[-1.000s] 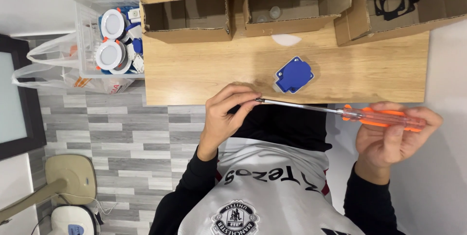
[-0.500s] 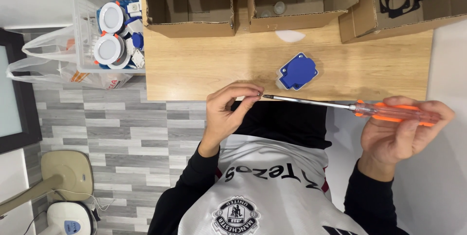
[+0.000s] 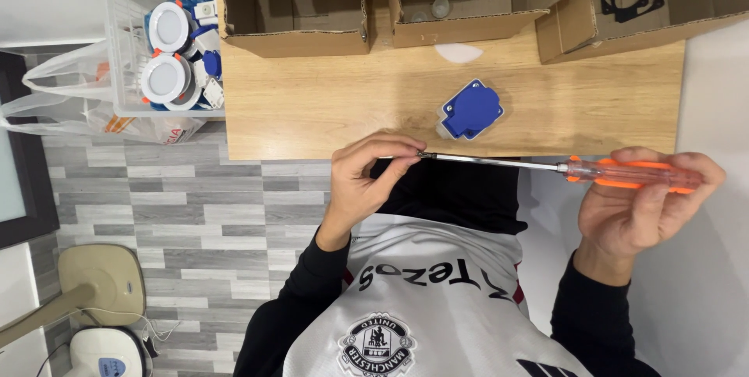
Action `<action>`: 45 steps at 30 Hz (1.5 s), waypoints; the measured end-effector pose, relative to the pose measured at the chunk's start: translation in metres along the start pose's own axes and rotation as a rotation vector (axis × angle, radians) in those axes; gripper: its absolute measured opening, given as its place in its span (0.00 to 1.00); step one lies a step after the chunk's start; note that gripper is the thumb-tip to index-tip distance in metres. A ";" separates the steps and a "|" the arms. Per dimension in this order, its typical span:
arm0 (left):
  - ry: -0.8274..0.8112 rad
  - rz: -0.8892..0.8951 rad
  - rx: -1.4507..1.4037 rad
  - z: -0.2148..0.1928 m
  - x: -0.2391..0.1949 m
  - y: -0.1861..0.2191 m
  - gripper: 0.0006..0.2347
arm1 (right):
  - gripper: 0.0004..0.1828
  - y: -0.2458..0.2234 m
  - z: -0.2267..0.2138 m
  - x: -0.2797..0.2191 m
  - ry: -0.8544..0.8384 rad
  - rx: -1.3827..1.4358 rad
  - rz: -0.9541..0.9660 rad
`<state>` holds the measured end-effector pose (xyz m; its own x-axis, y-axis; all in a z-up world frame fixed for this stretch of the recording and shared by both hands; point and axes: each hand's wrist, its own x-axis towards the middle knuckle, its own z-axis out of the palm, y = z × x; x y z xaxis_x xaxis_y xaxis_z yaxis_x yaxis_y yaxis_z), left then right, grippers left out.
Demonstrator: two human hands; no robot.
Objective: Disassembling an electrical socket by removing screws with a screwdriver and separating the components.
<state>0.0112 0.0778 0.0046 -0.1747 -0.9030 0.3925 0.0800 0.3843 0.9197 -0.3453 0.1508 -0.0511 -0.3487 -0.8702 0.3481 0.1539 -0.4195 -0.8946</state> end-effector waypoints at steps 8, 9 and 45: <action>-0.020 0.034 0.016 0.000 0.000 0.005 0.03 | 0.18 -0.002 0.001 0.000 0.085 -0.140 -0.028; -0.023 0.035 0.013 0.000 0.001 0.004 0.03 | 0.18 -0.008 0.008 0.003 0.088 -0.143 -0.030; -0.401 0.134 0.447 0.031 0.037 -0.025 0.24 | 0.14 -0.128 0.109 0.098 -0.405 -0.482 -0.252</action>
<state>-0.0276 0.0410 -0.0034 -0.5539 -0.7323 0.3962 -0.2771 0.6108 0.7417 -0.2985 0.0913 0.1278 0.0687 -0.8284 0.5559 -0.3492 -0.5419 -0.7644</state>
